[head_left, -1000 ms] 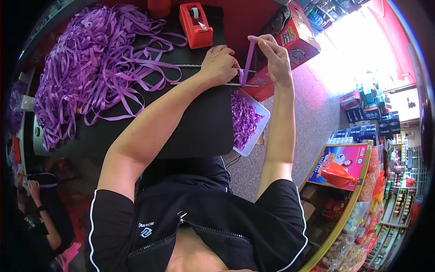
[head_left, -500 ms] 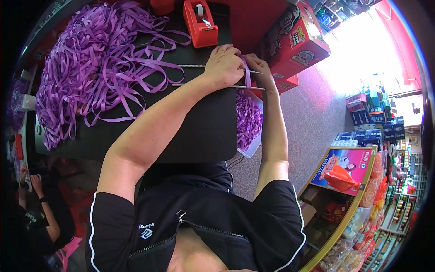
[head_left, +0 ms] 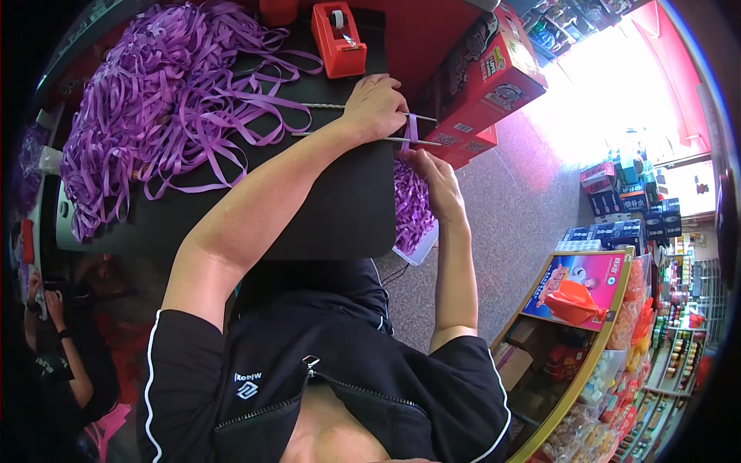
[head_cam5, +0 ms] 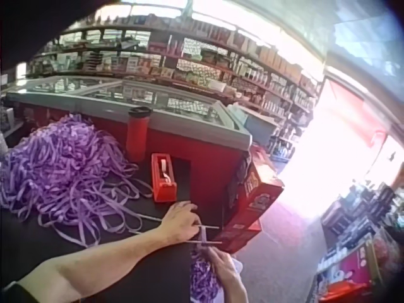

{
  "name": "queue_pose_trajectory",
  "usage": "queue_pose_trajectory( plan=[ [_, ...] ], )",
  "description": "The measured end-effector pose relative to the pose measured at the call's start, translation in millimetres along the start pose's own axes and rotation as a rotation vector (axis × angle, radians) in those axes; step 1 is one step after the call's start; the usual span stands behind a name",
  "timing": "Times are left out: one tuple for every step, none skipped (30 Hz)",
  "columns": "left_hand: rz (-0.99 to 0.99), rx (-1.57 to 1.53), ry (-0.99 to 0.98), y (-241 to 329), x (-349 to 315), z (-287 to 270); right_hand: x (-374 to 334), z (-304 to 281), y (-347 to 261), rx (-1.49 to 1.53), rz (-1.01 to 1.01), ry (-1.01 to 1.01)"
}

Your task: The recorder is measuring and organizing purple ribbons using a metal rod guide fixed to a table.

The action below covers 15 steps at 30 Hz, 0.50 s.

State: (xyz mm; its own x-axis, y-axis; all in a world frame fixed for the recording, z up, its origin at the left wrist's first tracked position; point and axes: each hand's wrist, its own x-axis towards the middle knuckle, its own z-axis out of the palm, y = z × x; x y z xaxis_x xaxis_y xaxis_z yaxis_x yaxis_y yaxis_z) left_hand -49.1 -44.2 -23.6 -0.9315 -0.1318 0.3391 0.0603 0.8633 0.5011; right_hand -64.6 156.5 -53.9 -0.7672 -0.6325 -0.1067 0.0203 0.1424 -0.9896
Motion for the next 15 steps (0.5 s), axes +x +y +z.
queue_pose_trajectory(
  plan=[
    [-0.001,-0.005,-0.008,2.5,1.7,1.9,-1.8,-5.2,-5.6,0.078,0.039,-0.011],
    [-0.009,-0.006,-0.013,2.6,2.3,2.3,-4.9,-3.8,-17.2,0.156,0.077,-0.03],
    [-0.018,-0.007,-0.017,2.9,2.6,2.5,-10.5,-3.1,-31.8,0.112,0.1,-0.01],
    [-0.006,0.001,-0.014,4.3,2.7,1.1,-12.6,-3.0,-36.9,0.087,0.111,-0.008],
    [0.006,0.01,-0.01,5.8,2.5,-0.5,-12.0,-3.5,-42.0,0.062,0.121,-0.007],
    [0.017,0.018,-0.007,6.9,2.9,-2.6,-10.7,-4.1,-46.9,0.037,0.132,-0.005],
    [0.027,0.001,-0.035,5.6,5.0,-6.6,-7.7,-4.5,-49.0,-0.017,0.165,-0.005],
    [0.037,-0.016,-0.063,4.1,8.3,-11.7,-4.8,-5.2,-50.5,-0.041,0.181,-0.022],
    [0.047,-0.033,-0.091,3.1,8.3,-15.9,-1.7,-6.1,-51.7,-0.064,0.197,-0.039],
    [0.032,-0.112,-0.074,6.9,5.2,-18.8,0.5,-9.0,-50.9,-0.084,0.216,-0.048],
    [0.017,-0.19,-0.056,10.2,2.1,-22.5,2.8,-11.1,-51.0,-0.067,0.254,-0.086],
    [0.003,-0.269,-0.037,13.4,-1.0,-26.6,3.8,-13.3,-51.4,-0.06,0.279,-0.09],
    [-0.122,-0.369,-0.071,18.7,-9.1,-29.5,3.5,-11.7,-51.9,-0.048,0.308,-0.096],
    [-0.24,-0.473,-0.104,30.0,-18.6,-31.9,1.5,-13.1,-54.6,-0.039,0.333,-0.095],
    [-0.358,-0.576,-0.137,41.8,-27.4,-34.1,0.0,-15.7,-55.2,-0.069,0.348,-0.069]
  ],
)
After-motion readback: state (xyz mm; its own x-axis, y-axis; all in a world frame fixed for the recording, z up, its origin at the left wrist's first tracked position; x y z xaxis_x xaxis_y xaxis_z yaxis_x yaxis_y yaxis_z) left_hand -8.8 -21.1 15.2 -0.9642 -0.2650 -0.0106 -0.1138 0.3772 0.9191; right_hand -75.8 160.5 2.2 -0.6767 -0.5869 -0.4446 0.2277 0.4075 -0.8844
